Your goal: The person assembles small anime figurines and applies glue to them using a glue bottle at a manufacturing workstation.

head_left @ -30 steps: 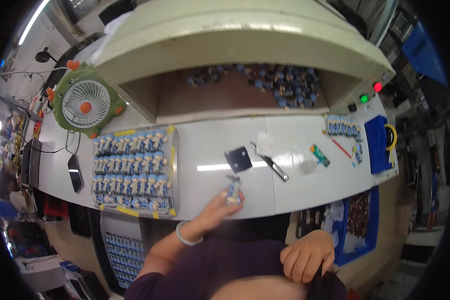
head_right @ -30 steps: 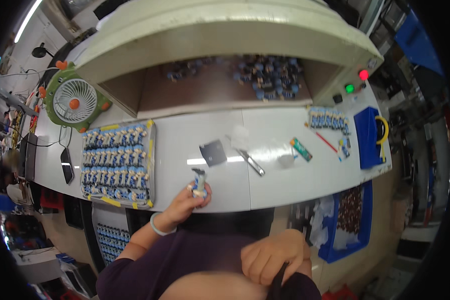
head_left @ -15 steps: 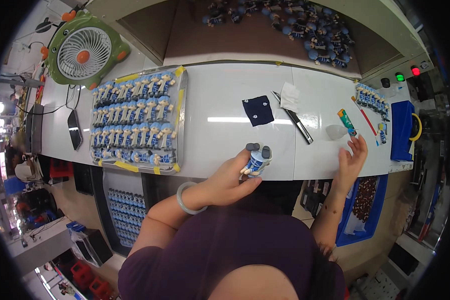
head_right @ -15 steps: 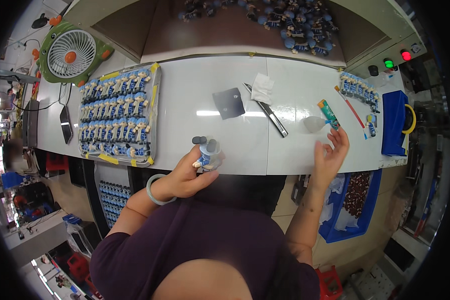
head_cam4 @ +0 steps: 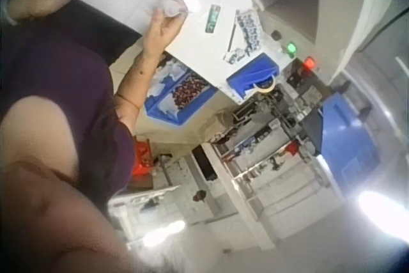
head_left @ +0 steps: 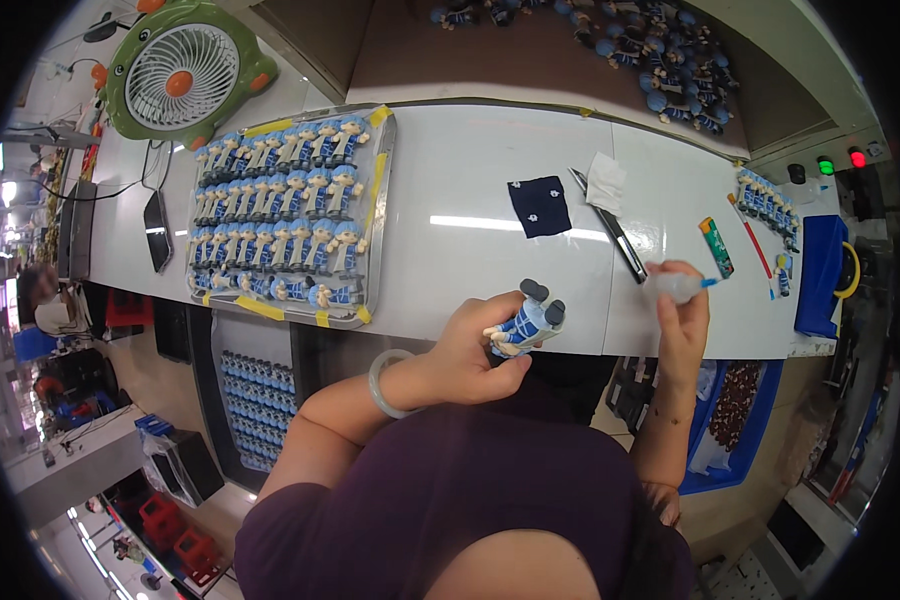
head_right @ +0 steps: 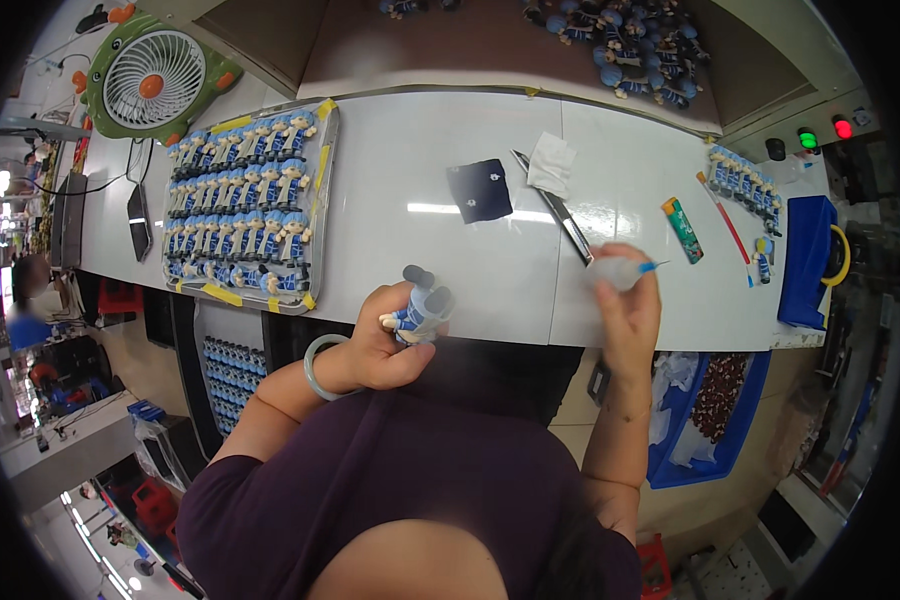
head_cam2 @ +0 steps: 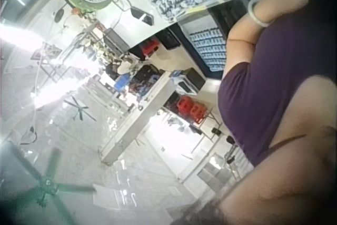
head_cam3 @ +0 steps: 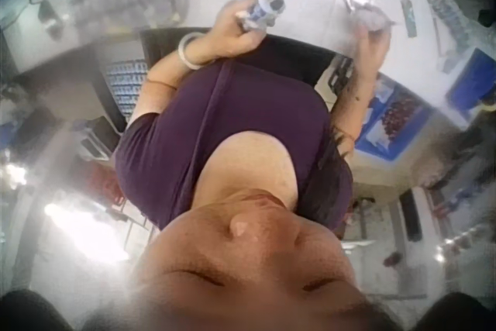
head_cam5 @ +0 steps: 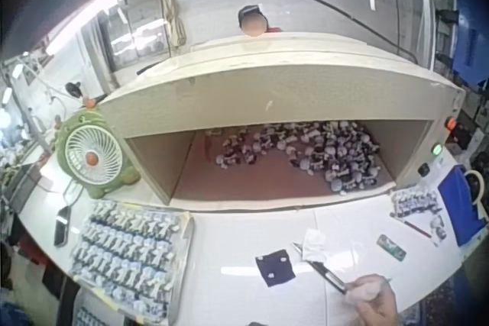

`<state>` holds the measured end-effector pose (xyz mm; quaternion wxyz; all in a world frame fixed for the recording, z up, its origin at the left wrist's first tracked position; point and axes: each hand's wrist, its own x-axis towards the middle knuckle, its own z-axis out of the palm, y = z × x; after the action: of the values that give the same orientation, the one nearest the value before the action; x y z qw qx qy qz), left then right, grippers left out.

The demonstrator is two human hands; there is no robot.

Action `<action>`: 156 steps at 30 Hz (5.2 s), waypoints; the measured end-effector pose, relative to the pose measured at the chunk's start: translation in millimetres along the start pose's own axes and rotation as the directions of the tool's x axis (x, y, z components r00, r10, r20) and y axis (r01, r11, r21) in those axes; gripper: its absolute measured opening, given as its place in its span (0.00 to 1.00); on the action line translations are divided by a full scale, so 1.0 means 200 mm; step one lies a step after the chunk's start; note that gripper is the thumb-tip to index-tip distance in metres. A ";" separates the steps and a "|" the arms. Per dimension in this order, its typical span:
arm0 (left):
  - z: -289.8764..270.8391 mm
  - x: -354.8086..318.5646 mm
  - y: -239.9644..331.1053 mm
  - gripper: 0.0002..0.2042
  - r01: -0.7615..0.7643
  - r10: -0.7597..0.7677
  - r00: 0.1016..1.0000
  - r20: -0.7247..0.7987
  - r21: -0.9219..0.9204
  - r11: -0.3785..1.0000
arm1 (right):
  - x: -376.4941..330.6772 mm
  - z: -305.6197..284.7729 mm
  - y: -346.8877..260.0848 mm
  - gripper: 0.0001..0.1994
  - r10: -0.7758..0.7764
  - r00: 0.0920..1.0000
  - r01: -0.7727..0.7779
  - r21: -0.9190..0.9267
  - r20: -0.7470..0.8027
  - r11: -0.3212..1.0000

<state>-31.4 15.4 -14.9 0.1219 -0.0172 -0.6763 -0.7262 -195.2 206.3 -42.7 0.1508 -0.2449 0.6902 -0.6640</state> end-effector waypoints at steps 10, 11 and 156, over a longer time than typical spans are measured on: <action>0.00 -0.01 0.01 0.17 0.149 -0.150 0.988 -0.023 -0.047 0.988 | -0.11 0.14 -0.24 0.15 -0.129 0.946 0.206 -0.242 0.298 0.948; 0.00 -0.01 0.01 0.17 0.158 -0.159 0.987 -0.014 -0.058 0.986 | -0.11 0.15 -0.25 0.15 -0.211 0.938 0.289 -0.283 0.274 0.915; -0.04 -0.09 0.01 0.20 0.171 -0.130 0.974 -0.185 0.224 0.960 | 0.13 0.31 -0.27 0.12 -0.498 0.822 0.567 -0.322 0.275 0.758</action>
<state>-12.7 10.8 -16.3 0.1243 0.1107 -0.7451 -0.6458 -175.5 139.6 9.8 -0.0376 -0.5130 0.6935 -0.5044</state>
